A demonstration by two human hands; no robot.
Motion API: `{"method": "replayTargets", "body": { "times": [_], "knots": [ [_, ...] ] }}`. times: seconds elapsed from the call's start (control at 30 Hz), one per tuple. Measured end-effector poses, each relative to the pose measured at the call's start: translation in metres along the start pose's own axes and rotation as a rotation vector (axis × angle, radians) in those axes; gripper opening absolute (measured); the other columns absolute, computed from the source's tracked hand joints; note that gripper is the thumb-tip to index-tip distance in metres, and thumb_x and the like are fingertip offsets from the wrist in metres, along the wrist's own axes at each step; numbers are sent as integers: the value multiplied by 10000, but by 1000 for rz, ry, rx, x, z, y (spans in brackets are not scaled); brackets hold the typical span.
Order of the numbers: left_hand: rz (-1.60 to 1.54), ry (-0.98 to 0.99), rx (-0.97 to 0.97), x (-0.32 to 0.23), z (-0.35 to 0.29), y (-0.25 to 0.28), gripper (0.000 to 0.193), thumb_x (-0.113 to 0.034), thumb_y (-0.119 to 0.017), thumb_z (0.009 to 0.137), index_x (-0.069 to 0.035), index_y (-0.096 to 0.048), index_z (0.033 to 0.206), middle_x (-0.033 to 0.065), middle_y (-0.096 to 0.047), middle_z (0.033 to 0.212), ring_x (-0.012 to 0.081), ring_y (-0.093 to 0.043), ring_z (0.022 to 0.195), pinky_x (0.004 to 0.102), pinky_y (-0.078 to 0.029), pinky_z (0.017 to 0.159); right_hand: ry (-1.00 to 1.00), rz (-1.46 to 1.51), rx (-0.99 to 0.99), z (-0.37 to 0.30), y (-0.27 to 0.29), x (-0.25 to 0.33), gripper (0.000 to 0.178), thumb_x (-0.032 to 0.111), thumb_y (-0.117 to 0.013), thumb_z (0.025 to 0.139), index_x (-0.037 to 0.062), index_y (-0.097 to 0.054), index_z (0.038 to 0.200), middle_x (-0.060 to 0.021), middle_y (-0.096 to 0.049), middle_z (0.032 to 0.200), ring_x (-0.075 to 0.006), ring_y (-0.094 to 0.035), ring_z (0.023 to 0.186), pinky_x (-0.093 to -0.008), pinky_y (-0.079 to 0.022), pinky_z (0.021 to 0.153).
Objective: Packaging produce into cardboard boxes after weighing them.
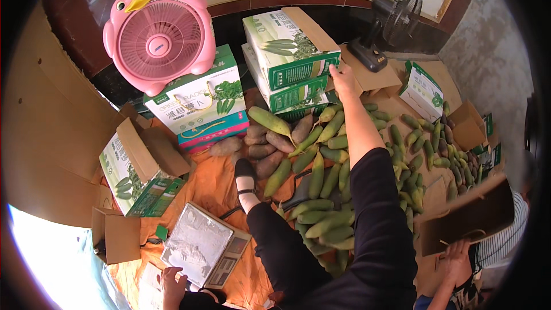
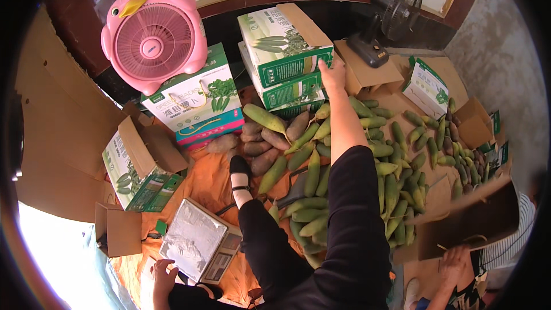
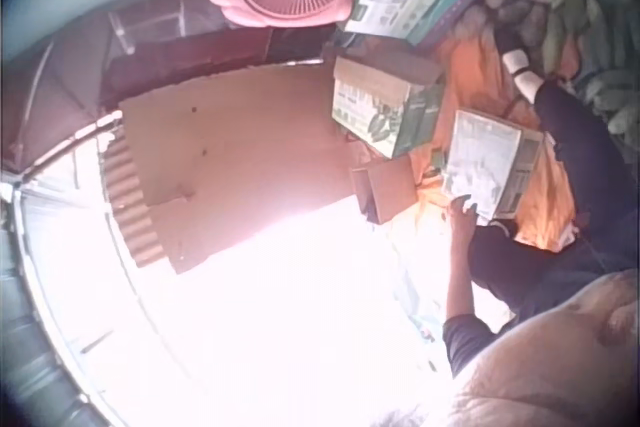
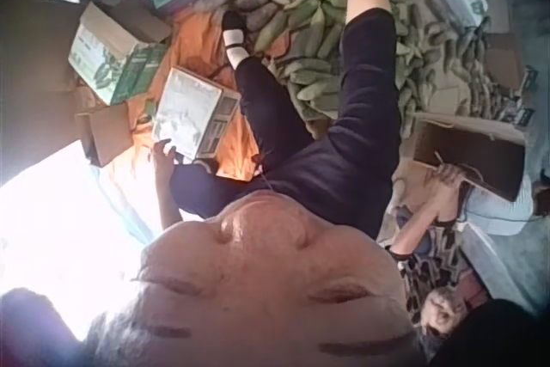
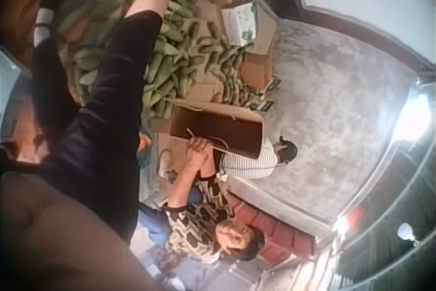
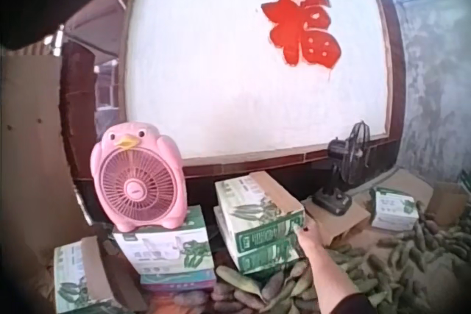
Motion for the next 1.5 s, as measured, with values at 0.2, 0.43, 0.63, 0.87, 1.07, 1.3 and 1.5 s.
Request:
{"method": "replayTargets", "body": {
  "times": [0.2,0.43,0.63,0.87,1.07,1.3,1.5],
  "knots": [
    [-2,-7,-30,0,5,0,264,-153,-737,667,-123,-657,917,96,-605,1012,290,-535,1027,490,-287,998,-48,-53,-222,22,-2,42,913,434,-738,736,-129,-332,1328,-290,-460,1310,-363,-447,1244,-390,-350,1037],
    [96,-96,-22,28,7,-14,319,-192,-675,761,-65,-641,1052,138,-613,1029,315,-542,1006,419,-393,899,-207,39,-53,24,-6,51,652,384,-761,733,-92,-557,1129,-183,-628,1044,-234,-596,954,-334,-460,827],
    [93,-115,-156,12,-4,-5,298,-130,-728,685,-132,-601,954,77,-587,972,300,-543,1000,579,-256,1006,-443,413,150,-19,-14,29,268,280,-743,756,53,-635,849,-43,-605,746,-151,-585,679,-316,-474,631],
    [23,-23,-161,10,-33,13,226,-133,-694,699,-114,-653,919,84,-609,995,301,-553,1012,558,-263,1013,-525,805,285,-138,17,130,297,233,-712,766,69,-610,993,-47,-633,900,-185,-622,793,-329,-509,689],
    [-19,-76,-257,19,-60,22,194,-150,-674,730,-110,-661,919,71,-626,971,282,-578,983,533,-282,1012,-523,773,400,-235,67,208,371,204,-669,800,13,-586,1107,-74,-643,1032,-187,-622,933,-333,-498,782],
    [-49,-110,-314,31,-82,35,197,-153,-659,755,-94,-651,943,81,-614,1017,278,-546,1048,500,-304,998,-121,531,664,-342,101,310,307,173,-637,844,-55,-622,1050,-77,-668,923,-135,-625,813,-267,-484,742],
    [-141,-103,-386,47,-99,39,228,-115,-655,753,-82,-652,979,90,-631,1031,296,-562,1041,494,-324,1000,324,358,982,-423,86,383,276,151,-600,888,-71,-595,1051,-63,-660,914,-108,-602,809,-255,-489,713]
  ]
}}
Point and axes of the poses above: each hand's wrist, its own z-axis towards the middle knuckle, its own y-axis out of the back of the hand, x = y × z, the point moved 3 cm from there along z, towards the middle knuckle
